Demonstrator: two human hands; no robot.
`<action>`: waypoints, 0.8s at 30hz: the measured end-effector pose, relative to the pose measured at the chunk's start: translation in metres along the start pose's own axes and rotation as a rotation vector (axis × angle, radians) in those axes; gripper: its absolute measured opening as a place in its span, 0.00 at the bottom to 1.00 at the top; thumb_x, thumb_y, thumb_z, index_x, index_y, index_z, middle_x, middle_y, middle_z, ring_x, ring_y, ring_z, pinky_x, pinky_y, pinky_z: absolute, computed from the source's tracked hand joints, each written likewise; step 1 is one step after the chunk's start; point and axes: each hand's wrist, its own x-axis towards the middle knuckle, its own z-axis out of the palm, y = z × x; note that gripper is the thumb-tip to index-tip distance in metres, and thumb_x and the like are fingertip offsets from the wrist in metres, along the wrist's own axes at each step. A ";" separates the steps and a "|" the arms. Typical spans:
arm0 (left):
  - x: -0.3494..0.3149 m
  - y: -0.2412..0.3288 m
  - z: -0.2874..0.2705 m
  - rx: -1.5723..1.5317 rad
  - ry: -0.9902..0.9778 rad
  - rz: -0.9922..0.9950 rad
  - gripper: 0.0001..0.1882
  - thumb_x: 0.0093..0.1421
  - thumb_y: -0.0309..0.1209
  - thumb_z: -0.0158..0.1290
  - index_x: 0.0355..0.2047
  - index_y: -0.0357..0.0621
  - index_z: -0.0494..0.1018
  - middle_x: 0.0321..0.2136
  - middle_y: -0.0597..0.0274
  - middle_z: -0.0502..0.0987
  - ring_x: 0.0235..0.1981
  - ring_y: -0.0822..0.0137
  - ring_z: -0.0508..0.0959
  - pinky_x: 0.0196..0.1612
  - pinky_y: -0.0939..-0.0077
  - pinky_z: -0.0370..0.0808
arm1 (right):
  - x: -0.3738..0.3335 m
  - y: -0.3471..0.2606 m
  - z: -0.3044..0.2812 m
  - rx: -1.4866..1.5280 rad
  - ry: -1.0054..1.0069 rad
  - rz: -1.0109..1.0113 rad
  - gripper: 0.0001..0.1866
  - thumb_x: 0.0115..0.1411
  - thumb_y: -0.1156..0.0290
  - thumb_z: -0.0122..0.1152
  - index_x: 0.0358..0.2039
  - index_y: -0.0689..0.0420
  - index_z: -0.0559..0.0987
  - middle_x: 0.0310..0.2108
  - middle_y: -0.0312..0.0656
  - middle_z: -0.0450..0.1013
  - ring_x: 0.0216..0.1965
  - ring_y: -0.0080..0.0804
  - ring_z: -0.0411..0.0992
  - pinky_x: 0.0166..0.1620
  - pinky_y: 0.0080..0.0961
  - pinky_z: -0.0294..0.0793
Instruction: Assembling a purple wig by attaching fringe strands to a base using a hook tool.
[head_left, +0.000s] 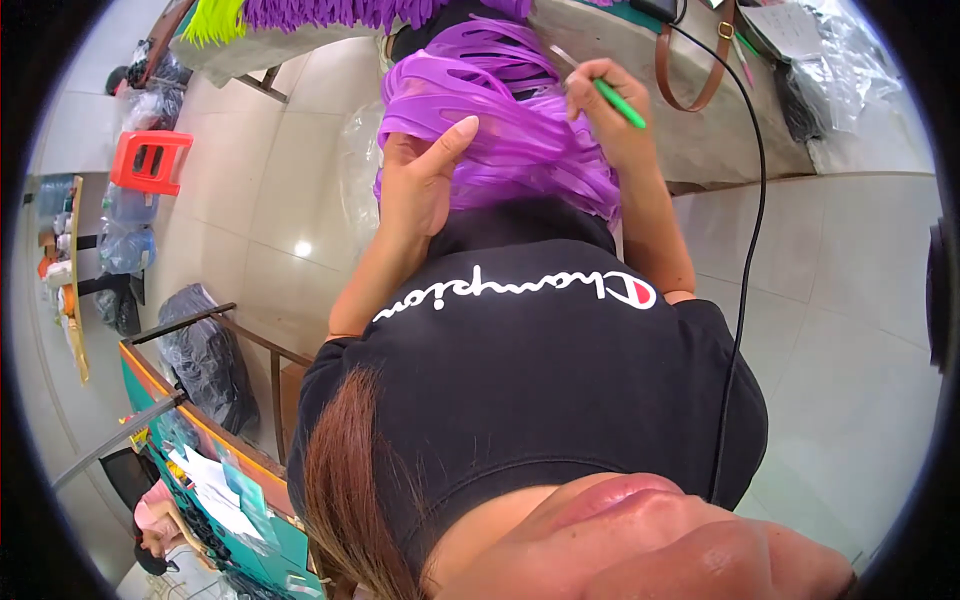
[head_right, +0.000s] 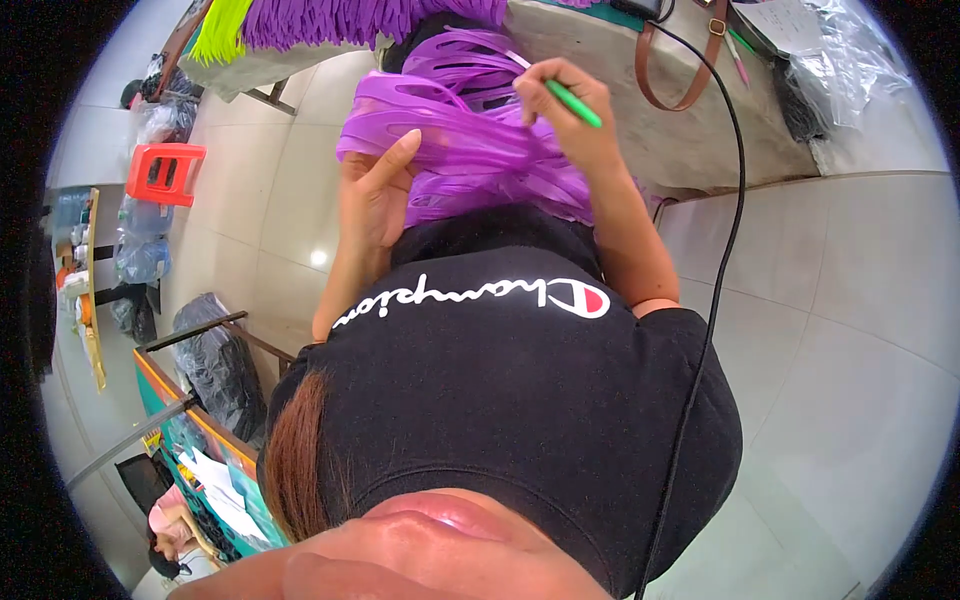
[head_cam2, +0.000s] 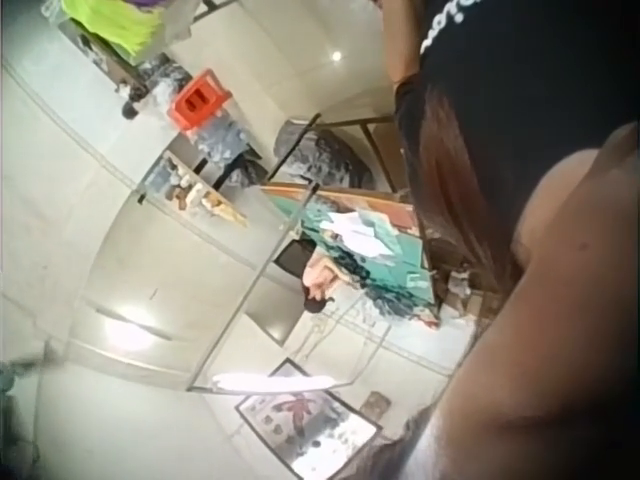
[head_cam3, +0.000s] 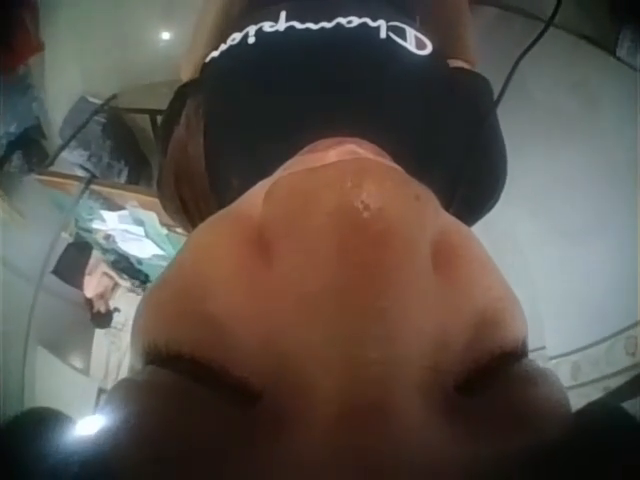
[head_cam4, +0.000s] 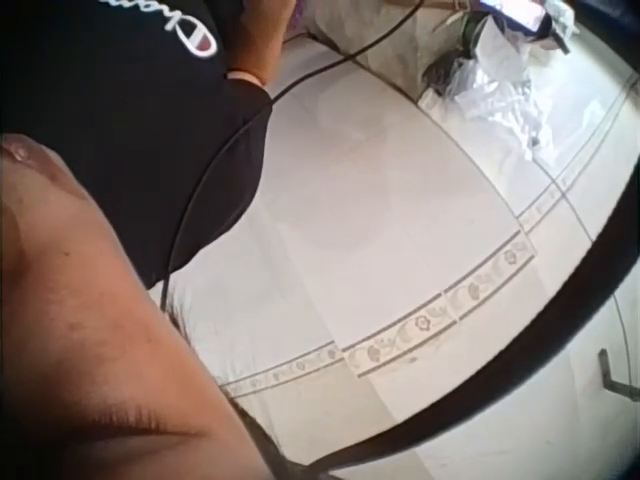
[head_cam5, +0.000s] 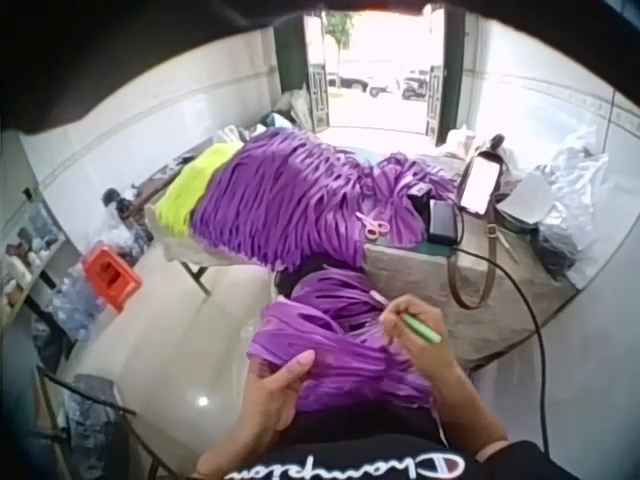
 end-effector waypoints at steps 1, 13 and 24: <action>0.001 -0.001 -0.001 -0.006 -0.010 -0.012 0.18 0.56 0.19 0.55 0.48 0.34 0.68 0.43 0.56 0.75 0.45 0.65 0.76 0.50 0.72 0.71 | 0.004 -0.006 -0.003 0.018 0.072 -0.001 0.06 0.61 0.74 0.56 0.34 0.64 0.74 0.26 0.35 0.71 0.28 0.19 0.68 0.33 0.14 0.67; -0.007 -0.005 0.013 0.065 -0.019 0.027 0.18 0.52 0.15 0.58 0.44 0.35 0.70 0.39 0.57 0.77 0.42 0.67 0.77 0.48 0.74 0.72 | -0.024 -0.021 0.052 0.192 -0.037 -0.213 0.11 0.65 0.71 0.50 0.38 0.67 0.75 0.35 0.45 0.71 0.31 0.26 0.69 0.37 0.22 0.70; -0.006 -0.007 0.008 0.194 -0.044 0.153 0.18 0.52 0.15 0.58 0.43 0.37 0.71 0.38 0.60 0.77 0.40 0.69 0.76 0.46 0.76 0.72 | -0.019 -0.030 0.053 -0.176 -0.035 -0.296 0.07 0.63 0.74 0.53 0.33 0.65 0.76 0.30 0.43 0.74 0.31 0.26 0.72 0.35 0.19 0.72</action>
